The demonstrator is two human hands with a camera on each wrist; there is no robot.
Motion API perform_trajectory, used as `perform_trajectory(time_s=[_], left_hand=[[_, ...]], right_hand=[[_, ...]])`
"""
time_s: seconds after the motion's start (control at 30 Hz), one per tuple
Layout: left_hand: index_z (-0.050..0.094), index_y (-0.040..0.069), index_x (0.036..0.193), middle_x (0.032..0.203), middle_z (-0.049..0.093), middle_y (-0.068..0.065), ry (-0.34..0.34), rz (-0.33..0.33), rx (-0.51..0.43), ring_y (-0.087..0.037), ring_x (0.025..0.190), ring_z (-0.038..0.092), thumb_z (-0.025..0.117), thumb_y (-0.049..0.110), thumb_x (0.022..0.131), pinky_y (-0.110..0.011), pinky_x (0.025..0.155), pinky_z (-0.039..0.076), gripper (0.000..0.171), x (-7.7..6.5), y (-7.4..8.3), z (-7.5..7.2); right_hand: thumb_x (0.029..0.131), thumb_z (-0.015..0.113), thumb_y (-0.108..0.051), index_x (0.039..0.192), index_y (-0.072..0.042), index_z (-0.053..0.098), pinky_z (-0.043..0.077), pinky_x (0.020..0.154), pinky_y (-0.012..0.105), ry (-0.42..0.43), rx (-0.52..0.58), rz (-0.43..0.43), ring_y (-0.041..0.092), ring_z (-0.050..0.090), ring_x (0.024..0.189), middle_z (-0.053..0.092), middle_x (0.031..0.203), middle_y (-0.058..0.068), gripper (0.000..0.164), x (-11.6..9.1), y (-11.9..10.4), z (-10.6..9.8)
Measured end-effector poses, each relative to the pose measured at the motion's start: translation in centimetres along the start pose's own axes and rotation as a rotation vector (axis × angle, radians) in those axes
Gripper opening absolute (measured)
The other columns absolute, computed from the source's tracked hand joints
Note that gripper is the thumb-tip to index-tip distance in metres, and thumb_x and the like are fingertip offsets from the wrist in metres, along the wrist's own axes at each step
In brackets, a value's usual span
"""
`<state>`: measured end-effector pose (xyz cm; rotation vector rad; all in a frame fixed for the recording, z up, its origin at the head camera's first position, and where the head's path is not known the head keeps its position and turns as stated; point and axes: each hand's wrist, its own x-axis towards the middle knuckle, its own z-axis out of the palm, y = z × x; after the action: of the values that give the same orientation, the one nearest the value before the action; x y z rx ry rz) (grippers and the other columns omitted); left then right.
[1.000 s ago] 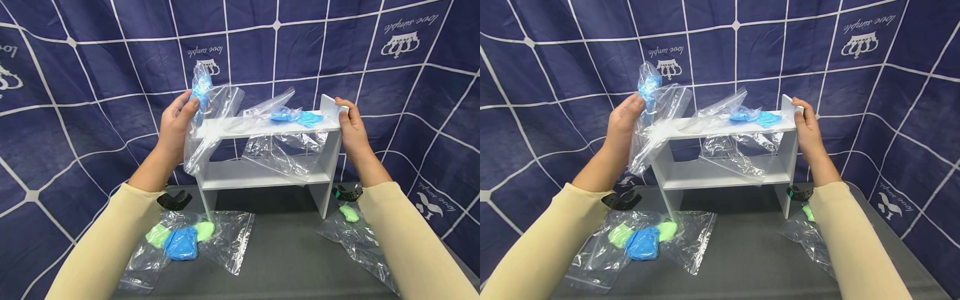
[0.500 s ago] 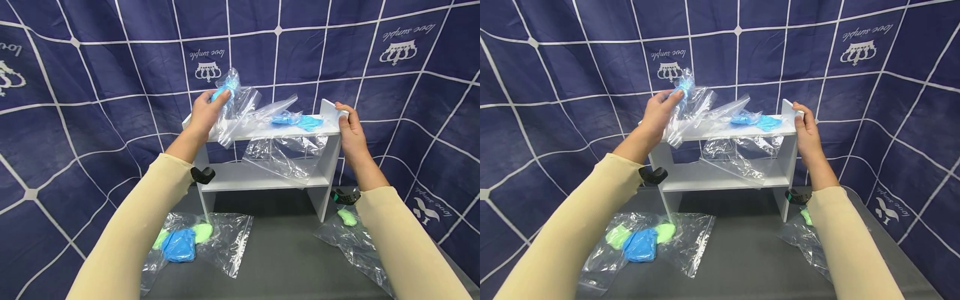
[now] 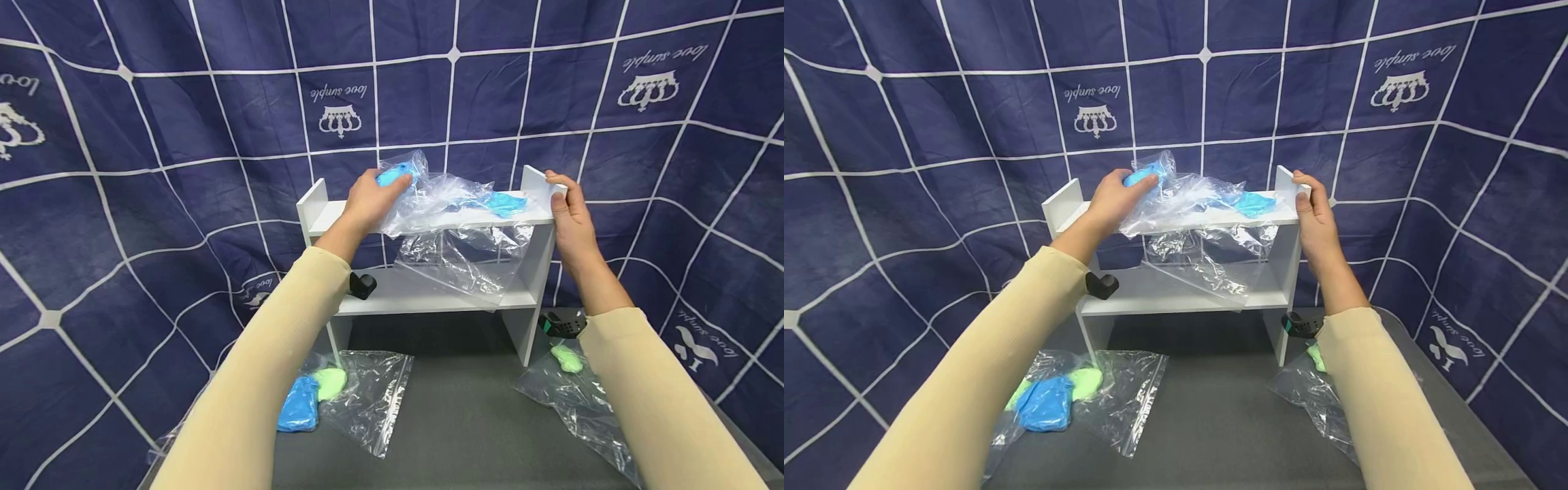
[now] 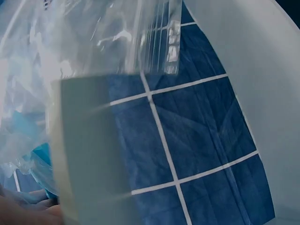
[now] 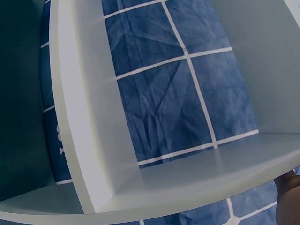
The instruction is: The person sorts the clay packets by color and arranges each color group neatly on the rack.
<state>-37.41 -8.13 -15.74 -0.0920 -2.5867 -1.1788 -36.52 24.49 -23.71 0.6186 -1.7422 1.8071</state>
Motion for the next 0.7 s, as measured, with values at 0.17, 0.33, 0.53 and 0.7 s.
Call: perform_trajectory(time_s=[0.17,0.33,0.53,0.7], left_hand=[[0.03,0.009,0.156,0.158,0.04,-0.012,-0.034,0.019,0.067,-0.03,0.145,0.039,0.057,0.063,0.09,-0.042,0.118,0.036,0.089,0.2,0.5,1.5],[0.031,0.008,0.154,0.154,0.045,-0.012,-0.092,0.05,0.108,-0.031,0.139,0.045,0.057,0.063,0.09,-0.043,0.114,0.041,0.088,0.2,0.9,2.1],[0.031,0.01,0.155,0.158,0.04,-0.011,-0.169,0.047,0.173,-0.031,0.144,0.041,0.058,0.065,0.09,-0.045,0.117,0.037,0.09,0.1,1.1,2.2],[0.029,0.012,0.157,0.16,0.038,-0.011,-0.189,0.026,0.188,-0.031,0.145,0.039,0.057,0.067,0.089,-0.047,0.117,0.036,0.092,0.0,1.0,2.3]], right_hand=[[0.106,0.039,-0.024,0.13,-0.018,0.053,0.02,0.116,0.017,0.001,0.0,0.007,0.014,0.022,0.152,0.027,0.164,0.01,0.028,0.2,0.5,-0.4],[0.106,0.039,-0.023,0.13,-0.017,0.052,0.02,0.116,0.017,0.003,-0.003,0.006,0.013,0.023,0.152,0.027,0.164,0.011,0.028,0.0,0.0,-0.3],[0.106,0.04,-0.021,0.132,-0.013,0.051,0.023,0.114,0.016,0.003,0.011,-0.005,0.014,0.024,0.151,0.027,0.163,0.013,0.029,-0.2,-0.5,0.1],[0.107,0.039,-0.02,0.131,-0.014,0.052,0.022,0.115,0.016,0.003,0.004,-0.007,0.014,0.024,0.151,0.03,0.162,0.01,0.028,-0.3,-0.4,0.0]])
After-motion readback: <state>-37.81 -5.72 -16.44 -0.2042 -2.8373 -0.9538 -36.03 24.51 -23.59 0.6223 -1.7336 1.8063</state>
